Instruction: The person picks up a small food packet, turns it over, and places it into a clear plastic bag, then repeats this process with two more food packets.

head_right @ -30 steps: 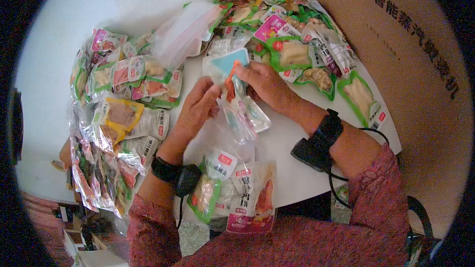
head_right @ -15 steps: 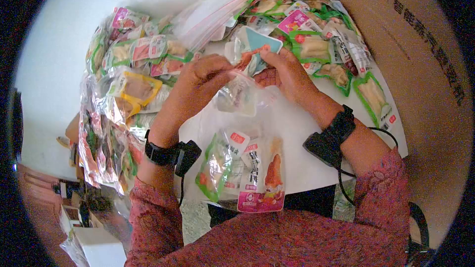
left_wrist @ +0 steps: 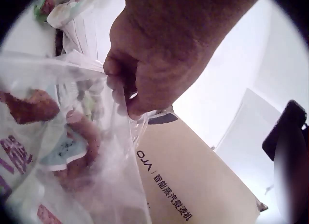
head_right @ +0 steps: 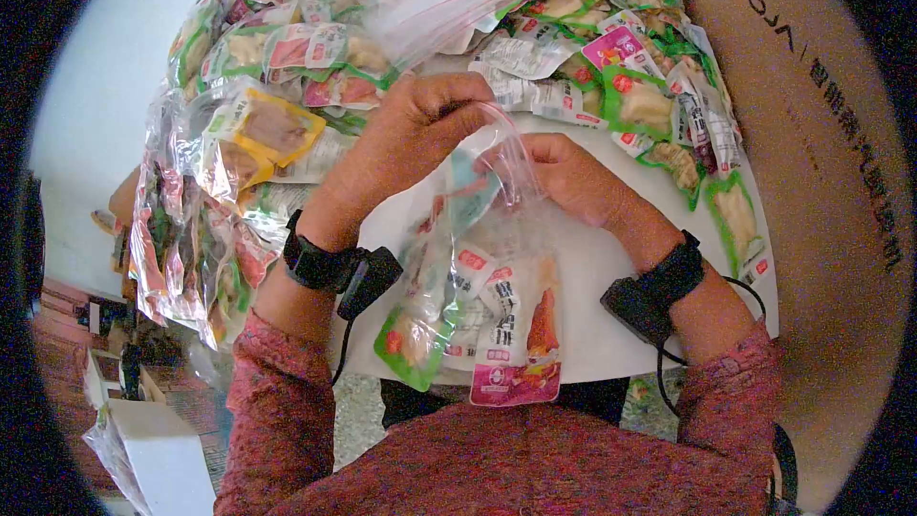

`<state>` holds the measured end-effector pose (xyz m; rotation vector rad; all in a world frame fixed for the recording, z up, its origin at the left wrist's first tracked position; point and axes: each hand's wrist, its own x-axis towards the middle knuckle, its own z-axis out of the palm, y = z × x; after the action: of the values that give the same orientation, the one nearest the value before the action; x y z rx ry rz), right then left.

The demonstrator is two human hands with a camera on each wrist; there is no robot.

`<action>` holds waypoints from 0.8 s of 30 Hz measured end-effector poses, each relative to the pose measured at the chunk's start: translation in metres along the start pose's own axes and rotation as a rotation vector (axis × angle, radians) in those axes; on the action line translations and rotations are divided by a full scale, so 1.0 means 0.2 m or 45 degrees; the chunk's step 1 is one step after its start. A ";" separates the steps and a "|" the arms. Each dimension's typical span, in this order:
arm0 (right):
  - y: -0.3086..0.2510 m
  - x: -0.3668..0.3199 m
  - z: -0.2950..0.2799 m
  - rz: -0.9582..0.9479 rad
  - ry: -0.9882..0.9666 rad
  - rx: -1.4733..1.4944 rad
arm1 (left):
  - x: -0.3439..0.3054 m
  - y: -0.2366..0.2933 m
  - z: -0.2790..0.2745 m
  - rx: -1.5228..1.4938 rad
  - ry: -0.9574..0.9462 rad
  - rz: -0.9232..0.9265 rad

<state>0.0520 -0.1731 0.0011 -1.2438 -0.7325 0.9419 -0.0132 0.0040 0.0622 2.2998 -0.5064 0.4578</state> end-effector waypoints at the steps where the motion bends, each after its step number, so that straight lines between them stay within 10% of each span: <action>1: 0.01 0.00 0.00 -0.002 -0.074 -0.046 | 0.00 0.00 0.01 -0.011 0.005 0.009; 11: -0.04 0.02 0.07 0.161 -0.574 -0.339 | 0.01 -0.04 0.10 -0.372 -0.027 -0.130; 13: 0.02 0.04 0.05 -0.471 -0.403 -0.747 | 0.00 -0.09 0.13 -0.438 -0.051 -0.190; 18: 0.04 0.04 -0.03 -0.081 0.038 -0.118 | -0.04 -0.21 0.18 -0.737 -0.136 -0.528; 24: -0.02 0.03 -0.12 -0.669 0.736 -1.244 | -0.07 -0.32 0.24 -0.768 -0.080 -0.557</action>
<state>0.0770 -0.1789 0.0007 -1.9007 -1.0056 -0.2933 0.0130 0.0148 -0.0133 1.7666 -0.1278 0.0061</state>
